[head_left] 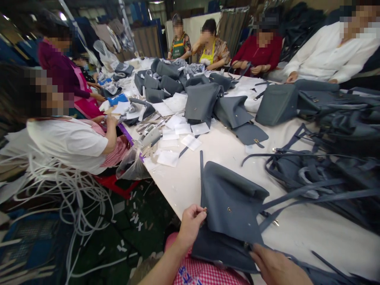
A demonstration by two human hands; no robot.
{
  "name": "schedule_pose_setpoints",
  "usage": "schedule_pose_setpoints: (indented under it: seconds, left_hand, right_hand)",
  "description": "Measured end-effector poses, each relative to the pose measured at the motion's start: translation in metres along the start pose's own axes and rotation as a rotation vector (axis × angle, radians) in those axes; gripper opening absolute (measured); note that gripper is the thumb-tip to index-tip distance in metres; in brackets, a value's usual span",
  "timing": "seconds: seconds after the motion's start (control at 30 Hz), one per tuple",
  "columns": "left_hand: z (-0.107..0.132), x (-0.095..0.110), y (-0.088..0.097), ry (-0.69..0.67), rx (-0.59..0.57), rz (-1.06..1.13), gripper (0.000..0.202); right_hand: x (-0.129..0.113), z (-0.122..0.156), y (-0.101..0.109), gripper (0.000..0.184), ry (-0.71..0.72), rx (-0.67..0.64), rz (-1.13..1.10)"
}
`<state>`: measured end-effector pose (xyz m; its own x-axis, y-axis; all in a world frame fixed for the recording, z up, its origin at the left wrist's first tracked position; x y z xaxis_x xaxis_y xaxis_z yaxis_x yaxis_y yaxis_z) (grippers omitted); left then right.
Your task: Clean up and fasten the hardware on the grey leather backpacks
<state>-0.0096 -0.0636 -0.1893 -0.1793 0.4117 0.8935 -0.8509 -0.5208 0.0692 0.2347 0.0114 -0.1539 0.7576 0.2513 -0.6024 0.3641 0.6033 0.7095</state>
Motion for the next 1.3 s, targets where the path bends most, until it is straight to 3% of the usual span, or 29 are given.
schedule_pose_setpoints:
  seconds: [0.13, 0.23, 0.33, 0.53, 0.77, 0.97, 1.13, 1.3]
  left_hand:
    - [0.01, 0.006, -0.007, -0.034, -0.024, -0.029, 0.014]
    - [0.019, 0.01, -0.013, -0.049, -0.035, -0.052, 0.016]
    - [0.026, 0.016, -0.016, -0.057, -0.024, -0.076, 0.016]
    - [0.034, 0.035, -0.019, -0.099, -0.027, -0.164, 0.013]
    - [0.039, 0.048, -0.027, -0.189, -0.047, -0.324, 0.015]
    - [0.038, 0.05, -0.029, -0.174, -0.062, -0.361, 0.016]
    - [0.035, 0.049, -0.029, -0.163, -0.063, -0.339, 0.015]
    - [0.031, 0.043, -0.027, -0.095, -0.072, -0.275, 0.017]
  right_hand:
    - [-0.077, -0.025, 0.017, 0.033, 0.198, 0.069, -0.105]
    - [-0.102, -0.042, 0.007, 0.031, 0.179, 0.004, -0.295]
    - [-0.1, -0.048, -0.011, 0.026, 0.064, -0.082, -0.464]
    - [-0.084, -0.045, -0.027, 0.019, -0.121, -0.118, -0.822]
    - [-0.089, -0.04, -0.009, 0.02, 0.076, 0.074, -0.727]
    - [-0.088, -0.044, -0.007, 0.024, 0.075, 0.042, -0.732]
    - [-0.095, -0.041, -0.005, 0.022, 0.286, 0.06, -0.487]
    - [-0.071, -0.024, -0.001, 0.024, 0.254, 0.115, -0.459]
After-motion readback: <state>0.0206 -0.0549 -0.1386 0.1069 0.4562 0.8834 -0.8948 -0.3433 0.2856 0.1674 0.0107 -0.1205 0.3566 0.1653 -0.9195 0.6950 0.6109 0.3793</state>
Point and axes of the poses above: each hand's wrist, its own z-axis away from the middle knuckle, its own y-axis out of the back of the hand, x = y × z, the point moved 7 cm from there along -z, towards the middle knuckle, and after that the axes turned 11 degrees about -z, right-handed, at the moved point
